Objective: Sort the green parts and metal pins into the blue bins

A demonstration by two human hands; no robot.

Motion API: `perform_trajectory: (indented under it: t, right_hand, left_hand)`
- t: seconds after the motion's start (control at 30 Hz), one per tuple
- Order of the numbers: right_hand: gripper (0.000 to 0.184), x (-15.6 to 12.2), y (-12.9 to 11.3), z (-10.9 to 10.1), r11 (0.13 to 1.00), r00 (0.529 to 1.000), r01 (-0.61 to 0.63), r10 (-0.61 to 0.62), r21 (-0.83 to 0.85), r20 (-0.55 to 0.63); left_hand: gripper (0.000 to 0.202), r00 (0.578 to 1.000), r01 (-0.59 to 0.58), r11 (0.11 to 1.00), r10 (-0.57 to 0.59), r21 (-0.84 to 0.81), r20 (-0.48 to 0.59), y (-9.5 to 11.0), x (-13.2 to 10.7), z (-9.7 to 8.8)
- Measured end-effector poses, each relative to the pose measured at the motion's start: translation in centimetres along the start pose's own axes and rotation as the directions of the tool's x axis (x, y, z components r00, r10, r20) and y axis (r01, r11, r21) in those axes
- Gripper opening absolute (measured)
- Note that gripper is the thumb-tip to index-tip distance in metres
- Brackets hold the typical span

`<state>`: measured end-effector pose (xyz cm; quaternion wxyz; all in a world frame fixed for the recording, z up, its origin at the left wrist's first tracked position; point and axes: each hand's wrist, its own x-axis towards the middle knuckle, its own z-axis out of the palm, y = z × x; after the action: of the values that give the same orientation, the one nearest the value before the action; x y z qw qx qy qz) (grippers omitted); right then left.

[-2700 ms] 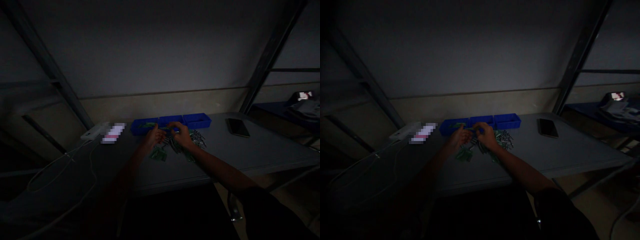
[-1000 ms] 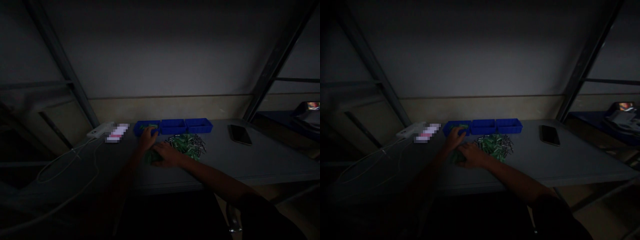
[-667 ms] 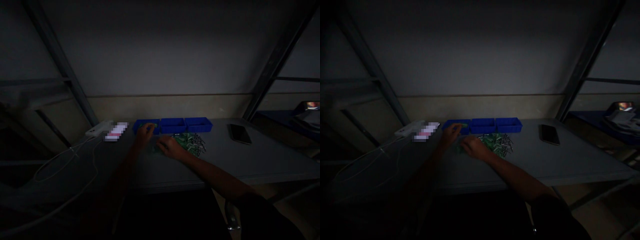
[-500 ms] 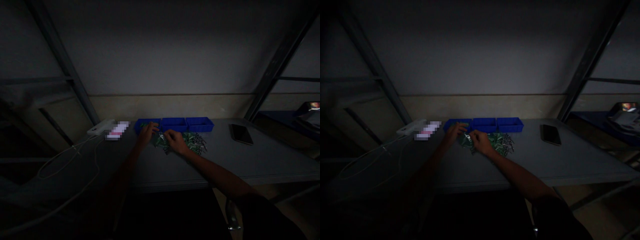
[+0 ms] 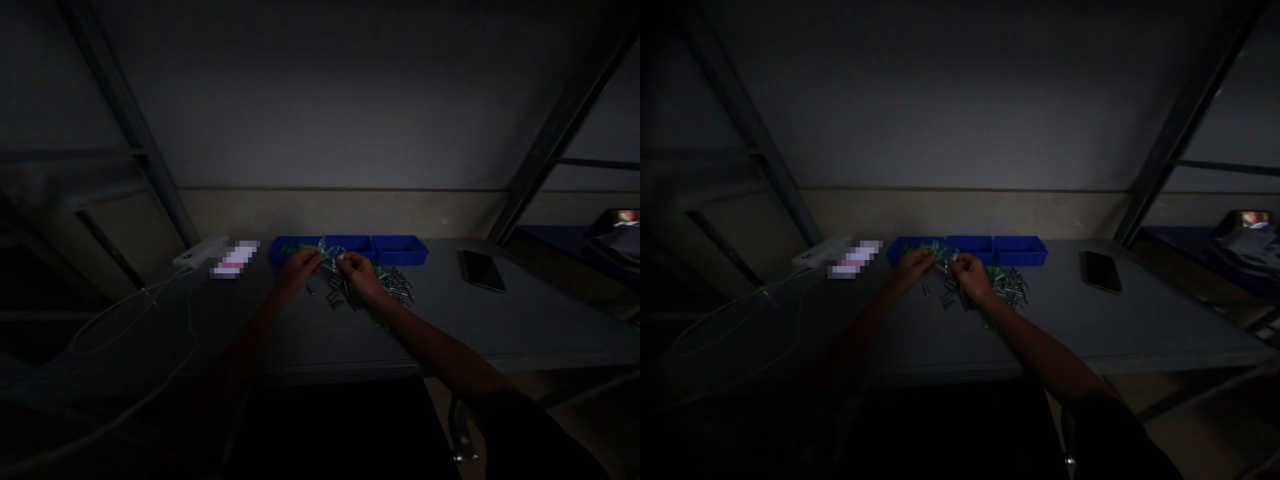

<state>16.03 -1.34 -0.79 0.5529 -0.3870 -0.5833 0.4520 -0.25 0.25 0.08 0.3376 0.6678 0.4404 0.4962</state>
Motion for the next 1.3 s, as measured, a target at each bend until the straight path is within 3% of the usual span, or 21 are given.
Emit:
perform_trajectory:
  t: [0.13,0.33,0.57,0.73,1.07,1.3]
  right_hand:
    - [0.030,-0.1,-0.1,0.1,0.999,0.999,0.041,-0.041,-0.008,-0.009]
    - [0.025,0.4,-0.3,-0.7,0.985,0.986,0.110,-0.125,-0.131,-0.113]
    - [0.018,0.4,0.5,-0.8,0.973,0.986,0.160,-0.167,-0.169,-0.025]
    - [0.017,0.3,1.0,-0.5,0.974,0.978,0.202,-0.196,-0.102,0.067]
    - [0.025,0.4,0.0,-0.9,0.976,0.987,0.152,-0.158,-0.158,-0.023]
    - [0.022,0.5,0.4,-0.9,0.957,0.980,0.199,-0.200,-0.210,0.015]
  left_hand:
    - [0.029,0.997,0.065,0.993,-0.068,-0.094,-0.027,0.0,0.1,0.0]
    - [0.025,0.999,0.032,0.998,-0.030,-0.055,0.030,0.1,-0.1,0.3]
    - [0.024,1.000,0.006,1.000,-0.006,0.004,0.015,0.5,-0.4,0.6]
    - [0.021,1.000,-0.005,1.000,0.005,0.008,0.020,0.5,-0.4,0.5]
    - [0.042,0.995,0.041,0.999,-0.043,0.029,0.095,1.3,-1.1,0.9]
    - [0.027,0.993,0.014,1.000,-0.016,0.014,0.114,0.9,-1.0,1.0]
